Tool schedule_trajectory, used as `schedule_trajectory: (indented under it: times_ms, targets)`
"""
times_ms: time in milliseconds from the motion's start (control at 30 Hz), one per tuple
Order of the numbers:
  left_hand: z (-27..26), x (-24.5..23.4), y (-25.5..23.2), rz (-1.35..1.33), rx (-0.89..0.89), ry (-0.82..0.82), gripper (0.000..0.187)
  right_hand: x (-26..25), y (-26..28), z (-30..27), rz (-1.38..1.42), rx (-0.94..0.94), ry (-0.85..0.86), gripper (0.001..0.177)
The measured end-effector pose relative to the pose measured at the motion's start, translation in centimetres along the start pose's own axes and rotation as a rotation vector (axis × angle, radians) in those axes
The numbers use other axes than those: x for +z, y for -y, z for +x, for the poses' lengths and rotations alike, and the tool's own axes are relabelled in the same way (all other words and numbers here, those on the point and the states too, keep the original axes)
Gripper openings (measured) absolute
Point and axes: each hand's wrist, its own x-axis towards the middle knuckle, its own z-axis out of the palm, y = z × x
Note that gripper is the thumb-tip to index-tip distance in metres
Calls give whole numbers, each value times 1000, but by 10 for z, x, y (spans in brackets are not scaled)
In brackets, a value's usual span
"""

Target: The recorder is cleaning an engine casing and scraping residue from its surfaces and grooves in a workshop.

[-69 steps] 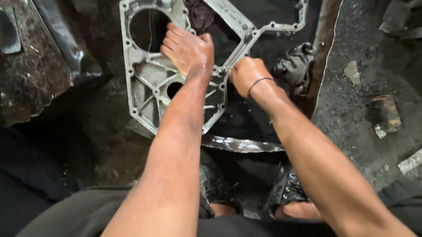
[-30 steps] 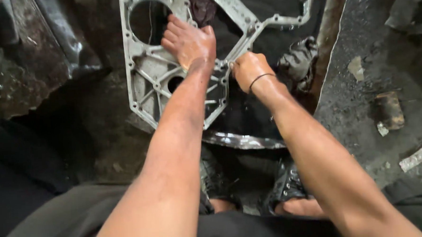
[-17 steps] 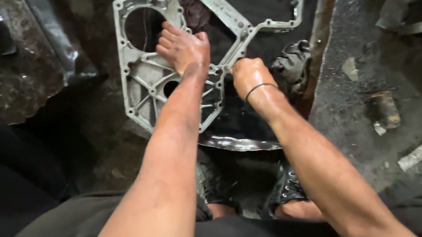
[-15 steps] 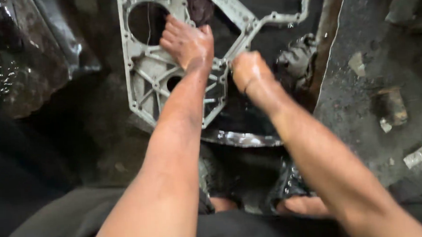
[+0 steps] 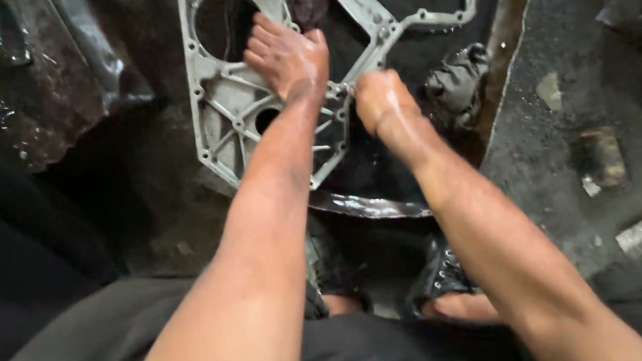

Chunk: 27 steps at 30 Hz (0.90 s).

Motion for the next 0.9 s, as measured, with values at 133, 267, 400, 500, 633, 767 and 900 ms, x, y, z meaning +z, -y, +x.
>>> schedule_trajectory:
  times_ms: [133,267,400,500,633,767,900]
  targets:
    - [17,-2,-7,-13,20,-22,90,-43,11,3,-137,-85,4,23]
    - [5,-2,-4,-53,3,9,89,-54,18,-10,107,125,-91,26]
    - [18,-2,-9,-57,8,-39,93,-50,26,4,40,96,80,25]
    - [8,-4,-7,-40,13,-5,93,-42,29,-14,29,181,69,27]
    - [15,-4,-4,-62,1,-8,95,-45,38,-15,51,118,46,25]
    - [8,-2,-7,-47,5,-3,90,-29,16,0,12,24,-18,23]
    - [13,4,-2,-34,7,9,88,-34,16,-3,-25,-97,-14,22]
